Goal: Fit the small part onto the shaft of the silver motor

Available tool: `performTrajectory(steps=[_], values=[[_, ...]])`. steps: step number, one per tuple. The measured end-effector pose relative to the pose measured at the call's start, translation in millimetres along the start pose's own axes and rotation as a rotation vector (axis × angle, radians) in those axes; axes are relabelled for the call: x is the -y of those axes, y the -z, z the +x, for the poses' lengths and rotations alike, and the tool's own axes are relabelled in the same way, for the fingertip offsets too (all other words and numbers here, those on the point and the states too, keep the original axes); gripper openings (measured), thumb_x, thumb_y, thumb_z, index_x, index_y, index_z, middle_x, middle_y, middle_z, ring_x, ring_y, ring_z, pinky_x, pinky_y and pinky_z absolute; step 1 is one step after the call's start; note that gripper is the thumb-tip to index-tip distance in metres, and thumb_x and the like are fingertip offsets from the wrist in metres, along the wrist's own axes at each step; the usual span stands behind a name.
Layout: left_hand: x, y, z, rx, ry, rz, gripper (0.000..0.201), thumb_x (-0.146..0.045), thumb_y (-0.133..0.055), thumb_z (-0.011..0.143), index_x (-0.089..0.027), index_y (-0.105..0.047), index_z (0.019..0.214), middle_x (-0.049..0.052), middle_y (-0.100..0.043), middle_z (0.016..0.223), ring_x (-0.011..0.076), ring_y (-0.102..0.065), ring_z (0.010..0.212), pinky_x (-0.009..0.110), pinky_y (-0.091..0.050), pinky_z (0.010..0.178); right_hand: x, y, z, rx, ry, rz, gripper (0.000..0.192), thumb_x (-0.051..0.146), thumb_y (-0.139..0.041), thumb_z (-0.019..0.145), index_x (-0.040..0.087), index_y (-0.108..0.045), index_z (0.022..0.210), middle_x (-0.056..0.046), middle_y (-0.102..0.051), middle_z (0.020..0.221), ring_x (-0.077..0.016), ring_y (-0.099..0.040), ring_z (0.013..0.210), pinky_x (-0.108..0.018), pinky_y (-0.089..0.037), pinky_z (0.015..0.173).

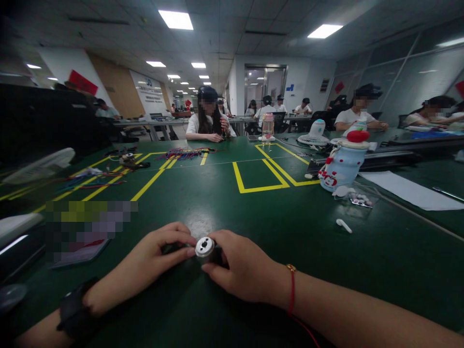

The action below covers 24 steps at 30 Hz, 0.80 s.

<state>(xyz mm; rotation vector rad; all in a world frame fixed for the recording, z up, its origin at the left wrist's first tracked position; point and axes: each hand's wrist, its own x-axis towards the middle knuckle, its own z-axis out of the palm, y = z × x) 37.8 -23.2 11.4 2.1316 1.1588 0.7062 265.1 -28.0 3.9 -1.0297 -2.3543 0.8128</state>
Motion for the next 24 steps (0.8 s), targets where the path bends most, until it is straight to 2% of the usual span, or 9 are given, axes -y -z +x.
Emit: performTrajectory(steps=[3,5,10,17,20,24], values=[[-5.3,1.1,-1.4,-0.189,0.010,-0.052,0.015,-0.030,-0.063,0.088,-0.030,-0.072,0.100,0.000,-0.060,0.090,0.0168,-0.058,0.085,0.029,-0.043,0.076,0.2,-0.4,-0.3,-0.009,0.009,-0.002,0.028,0.025,-0.064,0.082,0.020,-0.054,0.108,-0.001,-0.057,0.091,-0.0139,-0.050,0.072,-0.027,-0.040,0.063],[-10.5,-0.9,-3.1,-0.243,-0.013,-0.067,0.017,-0.029,-0.063,0.088,-0.033,-0.072,0.102,-0.001,-0.058,0.088,0.0157,-0.057,0.083,0.028,-0.043,0.075,0.4,-0.4,-0.1,-0.019,0.020,-0.008,0.026,0.024,-0.064,0.082,0.020,-0.054,0.106,-0.001,-0.057,0.089,-0.0135,-0.049,0.071,-0.027,-0.039,0.063],[-21.8,-11.1,-3.9,-0.205,-0.072,-0.032,0.022,-0.026,-0.061,0.090,-0.036,-0.071,0.106,-0.002,-0.056,0.089,0.0153,-0.056,0.085,0.028,-0.043,0.075,0.4,-0.9,0.7,-0.027,0.046,-0.021,0.028,0.024,-0.064,0.082,0.019,-0.053,0.108,0.000,-0.055,0.086,-0.0127,-0.047,0.068,-0.026,-0.037,0.061],[-30.7,-13.5,-2.5,-0.113,-0.031,-0.055,0.026,-0.027,-0.054,0.093,-0.035,-0.068,0.113,0.001,-0.057,0.100,0.0177,-0.055,0.094,0.032,-0.043,0.082,1.0,-2.5,0.4,-0.027,0.041,-0.035,0.026,0.024,-0.063,0.083,0.017,-0.053,0.106,0.000,-0.054,0.083,-0.0123,-0.044,0.065,-0.026,-0.035,0.058],[-27.5,-10.7,-2.2,-0.123,0.039,-0.134,0.028,-0.032,-0.053,0.093,-0.034,-0.065,0.118,0.001,-0.058,0.105,0.0184,-0.055,0.091,0.032,-0.042,0.080,2.0,-1.4,0.4,-0.027,0.039,-0.032,0.025,0.024,-0.063,0.083,0.017,-0.054,0.105,0.000,-0.056,0.086,-0.0124,-0.045,0.067,-0.026,-0.036,0.059],[-4.8,-0.6,2.3,-0.282,0.261,-0.322,0.028,-0.037,-0.060,0.088,-0.029,-0.067,0.114,0.001,-0.063,0.095,0.0159,-0.053,0.075,0.028,-0.041,0.070,3.5,0.4,0.0,-0.009,0.028,-0.024,0.032,0.025,-0.064,0.083,0.017,-0.054,0.112,-0.003,-0.058,0.093,-0.0134,-0.048,0.071,-0.026,-0.039,0.063]])
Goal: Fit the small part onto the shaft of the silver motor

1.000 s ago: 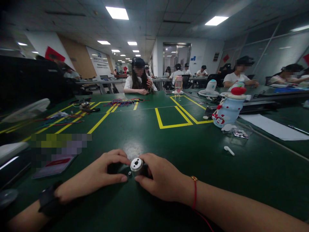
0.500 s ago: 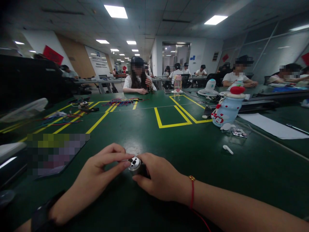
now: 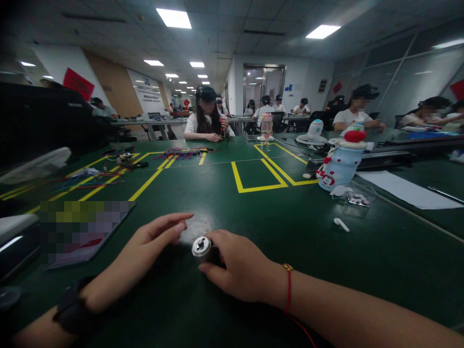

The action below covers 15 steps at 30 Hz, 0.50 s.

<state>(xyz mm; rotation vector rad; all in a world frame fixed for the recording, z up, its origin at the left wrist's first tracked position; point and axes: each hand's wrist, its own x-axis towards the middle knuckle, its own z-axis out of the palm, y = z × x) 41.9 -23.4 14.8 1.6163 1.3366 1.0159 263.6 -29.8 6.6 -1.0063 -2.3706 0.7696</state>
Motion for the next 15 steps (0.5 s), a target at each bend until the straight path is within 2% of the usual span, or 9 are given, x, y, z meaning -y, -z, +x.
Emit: performTrajectory(steps=[2,4,7,11,15], values=[[11.6,9.6,8.6,-0.095,0.125,-0.202,0.028,-0.035,-0.068,0.082,-0.023,-0.071,0.107,0.001,-0.062,0.085,0.0138,-0.051,0.069,0.026,-0.040,0.064,0.3,0.6,-0.1,0.006,-0.016,0.007,0.036,0.026,-0.064,0.083,0.017,-0.053,0.117,-0.004,-0.058,0.096,-0.0139,-0.049,0.072,-0.026,-0.040,0.064],[21.6,18.5,15.6,-0.126,0.153,-0.292,0.027,-0.035,-0.068,0.082,-0.019,-0.071,0.103,0.000,-0.060,0.081,0.0119,-0.050,0.065,0.024,-0.040,0.060,0.2,1.1,-0.2,0.010,-0.026,0.011,0.036,0.027,-0.064,0.084,0.018,-0.054,0.117,-0.005,-0.059,0.097,-0.0143,-0.050,0.073,-0.027,-0.040,0.064],[30.1,27.4,21.3,-0.144,0.146,-0.392,0.025,-0.034,-0.066,0.082,-0.017,-0.071,0.099,0.001,-0.059,0.084,0.0108,-0.053,0.066,0.024,-0.045,0.063,-0.1,1.7,-0.3,0.017,-0.028,0.020,0.035,0.027,-0.064,0.083,0.018,-0.054,0.116,-0.005,-0.059,0.098,-0.0146,-0.050,0.074,-0.027,-0.040,0.064],[34.2,30.6,23.4,-0.145,0.146,-0.449,0.024,-0.033,-0.069,0.079,-0.014,-0.072,0.094,0.002,-0.059,0.083,0.0114,-0.054,0.067,0.025,-0.046,0.063,0.4,2.3,-0.5,0.016,-0.034,0.029,0.035,0.027,-0.064,0.083,0.018,-0.055,0.116,-0.005,-0.060,0.099,-0.0149,-0.051,0.074,-0.027,-0.041,0.064],[36.1,30.2,23.1,-0.133,0.136,-0.414,0.024,-0.034,-0.066,0.082,-0.015,-0.071,0.096,0.003,-0.060,0.086,0.0120,-0.056,0.069,0.026,-0.046,0.065,0.2,2.0,-0.7,0.018,-0.049,0.023,0.037,0.028,-0.065,0.083,0.018,-0.054,0.117,-0.005,-0.060,0.098,-0.0151,-0.051,0.073,-0.028,-0.040,0.063]])
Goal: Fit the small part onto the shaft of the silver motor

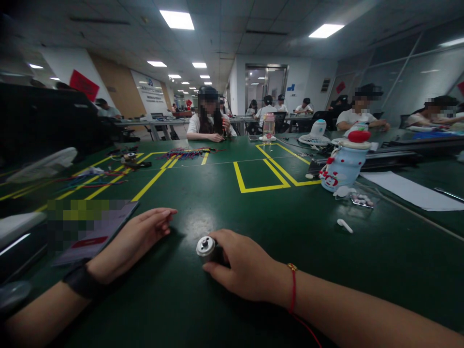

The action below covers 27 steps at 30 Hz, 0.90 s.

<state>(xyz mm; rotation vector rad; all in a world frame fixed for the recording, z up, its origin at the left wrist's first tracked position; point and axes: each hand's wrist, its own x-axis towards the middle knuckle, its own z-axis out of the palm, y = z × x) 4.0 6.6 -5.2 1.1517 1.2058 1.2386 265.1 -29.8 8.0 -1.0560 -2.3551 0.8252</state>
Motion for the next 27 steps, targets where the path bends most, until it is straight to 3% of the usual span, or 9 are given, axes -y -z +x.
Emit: performTrajectory(steps=[4,6,10,16,22,27], values=[[-6.3,-6.8,-7.6,0.041,0.010,0.124,0.024,-0.035,-0.070,0.080,-0.018,-0.071,0.097,0.003,-0.064,0.089,0.0162,-0.058,0.074,0.030,-0.046,0.069,-0.4,-0.7,-0.4,0.003,0.008,-0.003,0.035,0.027,-0.064,0.083,0.018,-0.054,0.116,-0.005,-0.059,0.096,-0.0149,-0.050,0.073,-0.028,-0.040,0.063],[-11.7,-14.9,-14.9,0.123,-0.038,0.260,0.027,-0.034,-0.074,0.076,-0.021,-0.071,0.099,0.004,-0.066,0.093,0.0207,-0.060,0.083,0.034,-0.045,0.076,-0.1,-1.0,-0.4,-0.003,0.014,-0.008,0.032,0.026,-0.063,0.083,0.018,-0.055,0.113,-0.004,-0.059,0.094,-0.0147,-0.050,0.072,-0.028,-0.039,0.063],[-19.6,-35.4,-31.0,0.337,-0.367,0.587,0.024,-0.034,-0.069,0.082,-0.029,-0.069,0.106,0.004,-0.060,0.115,0.0253,-0.052,0.111,0.042,-0.037,0.098,0.2,-1.6,0.1,-0.025,0.048,-0.011,0.028,0.023,-0.063,0.083,0.018,-0.055,0.109,-0.004,-0.059,0.093,-0.0146,-0.049,0.073,-0.027,-0.039,0.064],[-25.3,-52.9,-42.6,0.314,-0.436,0.649,0.013,-0.033,-0.061,0.088,-0.030,-0.073,0.093,0.003,-0.060,0.108,0.0243,-0.053,0.105,0.043,-0.040,0.093,-1.3,-3.2,0.9,-0.031,0.074,-0.019,0.026,0.023,-0.063,0.083,0.018,-0.055,0.107,-0.002,-0.058,0.088,-0.0133,-0.047,0.069,-0.026,-0.037,0.062],[-26.4,-42.6,-37.4,0.251,-0.397,0.566,0.014,-0.034,-0.063,0.086,-0.027,-0.075,0.090,0.003,-0.058,0.091,0.0215,-0.055,0.089,0.036,-0.042,0.081,0.8,-1.3,0.8,-0.023,0.056,-0.020,0.023,0.024,-0.064,0.083,0.018,-0.056,0.104,-0.002,-0.058,0.090,-0.0140,-0.048,0.071,-0.026,-0.037,0.063],[-22.4,-26.8,-30.5,0.374,-0.353,0.697,0.015,-0.036,-0.064,0.086,-0.030,-0.076,0.090,0.001,-0.057,0.087,0.0202,-0.053,0.085,0.033,-0.041,0.077,0.0,-0.8,0.2,-0.010,0.021,-0.008,0.029,0.024,-0.064,0.082,0.018,-0.055,0.109,-0.003,-0.058,0.093,-0.0144,-0.050,0.072,-0.027,-0.039,0.063]])
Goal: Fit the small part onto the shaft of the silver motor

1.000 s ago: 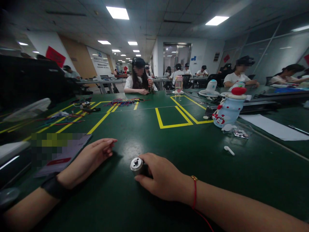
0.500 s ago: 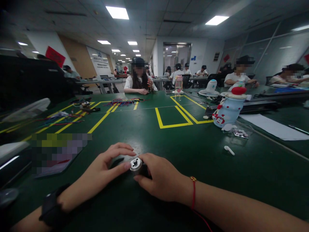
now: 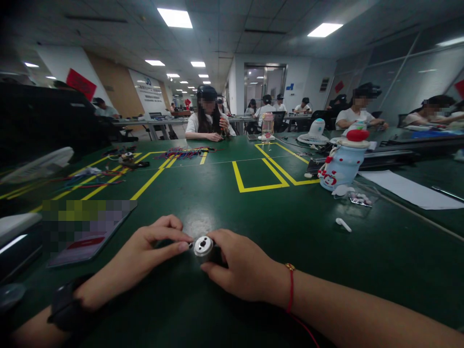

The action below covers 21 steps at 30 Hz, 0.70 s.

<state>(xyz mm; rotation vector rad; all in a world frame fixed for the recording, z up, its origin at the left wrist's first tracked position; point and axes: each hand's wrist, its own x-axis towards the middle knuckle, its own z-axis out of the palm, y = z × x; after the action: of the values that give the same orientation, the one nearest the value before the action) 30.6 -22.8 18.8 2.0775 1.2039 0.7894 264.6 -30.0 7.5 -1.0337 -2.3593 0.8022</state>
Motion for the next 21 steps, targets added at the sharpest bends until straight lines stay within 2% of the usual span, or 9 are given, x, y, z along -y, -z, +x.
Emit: performTrajectory(steps=[7,11,15,21], values=[[12.9,-5.4,0.8,0.147,-0.048,0.136,0.011,-0.036,-0.068,0.084,-0.033,-0.077,0.088,0.000,-0.059,0.087,0.0200,-0.052,0.087,0.032,-0.039,0.079,-2.6,-0.5,0.2,0.018,-0.023,0.028,0.028,0.025,-0.063,0.083,0.018,-0.055,0.109,-0.004,-0.059,0.092,-0.0145,-0.052,0.071,-0.028,-0.041,0.063],[13.8,-4.4,2.3,0.182,-0.073,0.158,0.012,-0.037,-0.068,0.083,-0.033,-0.077,0.090,0.001,-0.060,0.087,0.0203,-0.053,0.088,0.033,-0.040,0.080,-0.9,0.1,-0.3,0.013,-0.031,0.033,0.029,0.024,-0.063,0.082,0.018,-0.056,0.109,-0.004,-0.060,0.092,-0.0145,-0.051,0.071,-0.028,-0.041,0.063],[19.3,6.7,5.0,0.144,-0.001,0.077,0.020,-0.038,-0.061,0.086,-0.031,-0.074,0.100,0.002,-0.063,0.092,0.0217,-0.057,0.090,0.035,-0.044,0.082,-0.1,1.1,-0.4,0.011,-0.022,0.026,0.029,0.025,-0.063,0.083,0.019,-0.056,0.110,-0.004,-0.059,0.092,-0.0142,-0.051,0.070,-0.028,-0.041,0.063],[48.2,30.2,10.6,-0.024,0.149,0.049,0.024,-0.042,-0.061,0.084,-0.028,-0.074,0.098,0.006,-0.067,0.101,0.0276,-0.059,0.098,0.043,-0.042,0.093,-2.2,2.7,-1.7,0.011,-0.021,0.046,0.032,0.026,-0.064,0.083,0.019,-0.054,0.113,-0.004,-0.058,0.094,-0.0135,-0.051,0.070,-0.028,-0.042,0.063]])
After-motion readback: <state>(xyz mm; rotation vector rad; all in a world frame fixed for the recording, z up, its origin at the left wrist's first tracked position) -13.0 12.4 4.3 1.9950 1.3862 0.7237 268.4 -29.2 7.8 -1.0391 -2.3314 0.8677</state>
